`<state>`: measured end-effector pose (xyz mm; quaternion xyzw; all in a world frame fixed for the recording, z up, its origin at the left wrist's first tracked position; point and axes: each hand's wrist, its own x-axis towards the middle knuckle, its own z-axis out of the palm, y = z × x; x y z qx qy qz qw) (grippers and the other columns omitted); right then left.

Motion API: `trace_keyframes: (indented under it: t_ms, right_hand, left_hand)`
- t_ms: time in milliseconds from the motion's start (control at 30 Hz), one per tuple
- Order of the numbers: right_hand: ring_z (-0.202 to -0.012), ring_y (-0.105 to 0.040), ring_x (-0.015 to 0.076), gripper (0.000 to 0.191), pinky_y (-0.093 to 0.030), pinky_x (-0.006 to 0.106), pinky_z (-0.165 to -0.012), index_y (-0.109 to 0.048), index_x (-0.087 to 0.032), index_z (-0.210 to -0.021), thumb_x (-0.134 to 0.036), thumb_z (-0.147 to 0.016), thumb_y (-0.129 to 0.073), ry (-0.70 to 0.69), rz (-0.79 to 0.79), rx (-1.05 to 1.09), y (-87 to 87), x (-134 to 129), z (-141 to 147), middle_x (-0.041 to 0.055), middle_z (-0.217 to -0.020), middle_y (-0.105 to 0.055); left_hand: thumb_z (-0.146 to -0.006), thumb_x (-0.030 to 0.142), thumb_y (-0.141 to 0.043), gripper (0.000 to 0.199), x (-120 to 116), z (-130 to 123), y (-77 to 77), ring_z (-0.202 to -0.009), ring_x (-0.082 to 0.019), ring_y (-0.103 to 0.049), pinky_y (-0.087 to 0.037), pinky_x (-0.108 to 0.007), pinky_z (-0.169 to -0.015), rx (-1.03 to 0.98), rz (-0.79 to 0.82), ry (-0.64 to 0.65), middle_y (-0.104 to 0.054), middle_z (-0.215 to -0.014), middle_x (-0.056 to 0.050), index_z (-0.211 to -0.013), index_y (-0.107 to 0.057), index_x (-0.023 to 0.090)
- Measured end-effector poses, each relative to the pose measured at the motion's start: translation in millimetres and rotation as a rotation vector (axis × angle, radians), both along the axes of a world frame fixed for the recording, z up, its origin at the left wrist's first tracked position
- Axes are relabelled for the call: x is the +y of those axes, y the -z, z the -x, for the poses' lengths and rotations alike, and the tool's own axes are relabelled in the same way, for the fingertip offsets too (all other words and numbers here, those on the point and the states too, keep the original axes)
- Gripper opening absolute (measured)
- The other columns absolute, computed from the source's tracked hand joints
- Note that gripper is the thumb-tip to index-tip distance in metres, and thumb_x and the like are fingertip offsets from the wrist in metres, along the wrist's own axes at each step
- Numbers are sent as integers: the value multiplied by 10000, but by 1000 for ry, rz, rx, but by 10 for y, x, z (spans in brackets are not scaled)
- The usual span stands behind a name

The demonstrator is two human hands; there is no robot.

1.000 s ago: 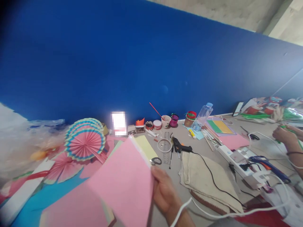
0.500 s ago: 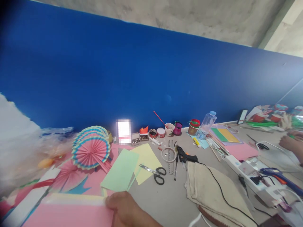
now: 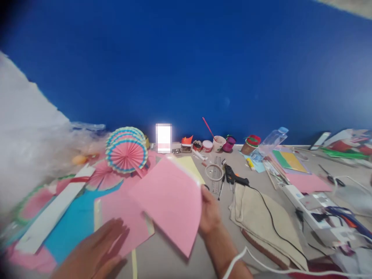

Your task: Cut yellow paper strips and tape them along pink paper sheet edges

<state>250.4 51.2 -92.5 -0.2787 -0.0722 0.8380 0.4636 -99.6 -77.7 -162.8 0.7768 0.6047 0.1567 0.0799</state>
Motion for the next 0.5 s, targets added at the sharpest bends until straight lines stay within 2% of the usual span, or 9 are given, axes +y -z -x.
trace_keyframes:
  t_ms: [33, 100, 200, 300, 400, 500]
  right_hand:
    - [-974, -803, 274, 349, -592, 433, -1026, -793, -132, -1123, -354, -853, -777, 44, 17, -6, 22, -41, -160, 94, -1046, -845]
    - [-982, -809, 276, 298, -593, 436, -1041, -811, -150, -1093, -336, -863, -769, 101, 44, -35, 99, -151, -420, 82, -1047, -848]
    - [-1002, -811, 309, 286, -582, 489, -1066, -825, -163, -1079, -353, -871, -778, 96, 83, -68, 241, -333, -640, 96, -1034, -848]
    - [-1022, -808, 317, 262, -575, 497, -1084, -832, -173, -1056, -323, -843, -810, 150, 99, -76, 347, -452, -695, 91, -1021, -849]
    - [-1056, -800, 318, 272, -574, 492, -1088, -829, -177, -1060, -321, -829, -821, 223, 94, -105, 393, -490, -680, 90, -1038, -848]
    - [-1038, -802, 304, 209, -580, 479, -1073, -820, -197, -991, -303, -812, -841, 275, 51, -159, 357, -485, -642, 68, -962, -852]
  left_hand:
    - [-956, 525, -569, 503, -3, -49, -17, -1420, -374, -588, -519, -554, -1139, 71, 39, -54, -628, -1557, -61, -1415, -705, 368]
    - [-977, 499, -515, 543, 75, -125, -99, -1475, -376, -531, -463, -589, -1176, 176, 119, -111, -566, -1608, -109, -1450, -684, 292]
    - [-1006, 437, -430, 564, 317, -160, -229, -1512, -369, -482, -411, -605, -1194, 259, 84, -175, -560, -1608, -155, -1471, -654, 210]
    - [-1013, 410, -404, 565, 536, -120, -260, -1495, -381, -494, -398, -616, -1182, 294, 37, -222, -554, -1604, -194, -1471, -629, 167]
    - [-1009, 399, -405, 559, 618, -67, -249, -1499, -400, -481, -364, -652, -1194, 264, 17, -227, -537, -1608, -225, -1455, -623, 141]
    - [-957, 440, -505, 492, 593, -61, -363, -1468, -431, -513, -368, -662, -1202, 75, 26, -214, -629, -1522, -203, -1323, -712, 184]
